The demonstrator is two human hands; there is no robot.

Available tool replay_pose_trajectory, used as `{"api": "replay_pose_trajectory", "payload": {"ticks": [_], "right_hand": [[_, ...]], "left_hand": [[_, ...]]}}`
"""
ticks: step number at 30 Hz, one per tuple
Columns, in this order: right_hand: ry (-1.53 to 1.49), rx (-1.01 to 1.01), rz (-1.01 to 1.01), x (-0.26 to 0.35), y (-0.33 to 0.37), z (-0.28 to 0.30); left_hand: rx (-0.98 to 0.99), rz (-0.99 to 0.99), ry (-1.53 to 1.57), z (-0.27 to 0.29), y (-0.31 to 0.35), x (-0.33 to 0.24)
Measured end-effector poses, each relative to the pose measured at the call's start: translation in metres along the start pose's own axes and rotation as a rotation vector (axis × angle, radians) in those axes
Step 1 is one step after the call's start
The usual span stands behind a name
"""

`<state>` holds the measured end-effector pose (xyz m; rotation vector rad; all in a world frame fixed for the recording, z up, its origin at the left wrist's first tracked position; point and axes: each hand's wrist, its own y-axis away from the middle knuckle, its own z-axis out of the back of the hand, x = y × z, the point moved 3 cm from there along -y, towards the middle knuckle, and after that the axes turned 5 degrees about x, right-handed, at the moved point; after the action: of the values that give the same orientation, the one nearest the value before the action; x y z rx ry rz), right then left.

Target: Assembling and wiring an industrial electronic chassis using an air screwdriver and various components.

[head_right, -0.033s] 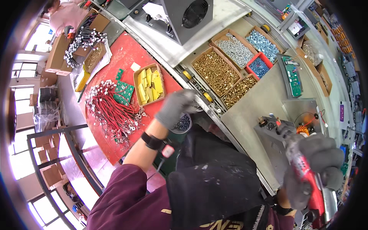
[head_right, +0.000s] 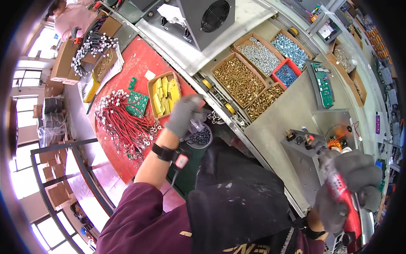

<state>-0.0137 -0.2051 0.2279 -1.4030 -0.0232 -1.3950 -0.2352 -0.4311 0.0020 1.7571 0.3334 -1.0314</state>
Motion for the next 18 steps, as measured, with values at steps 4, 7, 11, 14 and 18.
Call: {"api": "replay_pose_trajectory", "payload": {"ticks": [4, 7, 11, 14, 18], "right_hand": [[0.002, -0.033, -0.038, -0.006, 0.002, 0.032], [0.056, -0.124, -0.046, -0.008, 0.013, 0.057], [0.063, -0.221, -0.174, -0.003, 0.025, 0.086], [0.028, -0.228, -0.170, 0.004, 0.033, 0.110], [0.072, -0.385, 0.002, 0.013, 0.062, 0.165]], "left_hand": [[-0.626, -0.275, -1.394, 0.095, -0.045, -0.008], [-0.437, -0.113, -1.705, 0.100, -0.068, 0.007], [-0.535, 0.021, -1.579, 0.099, -0.067, 0.006], [-0.548, 0.045, -1.443, 0.102, -0.051, -0.021], [-0.454, -0.300, -1.060, 0.038, -0.014, -0.095]]}}
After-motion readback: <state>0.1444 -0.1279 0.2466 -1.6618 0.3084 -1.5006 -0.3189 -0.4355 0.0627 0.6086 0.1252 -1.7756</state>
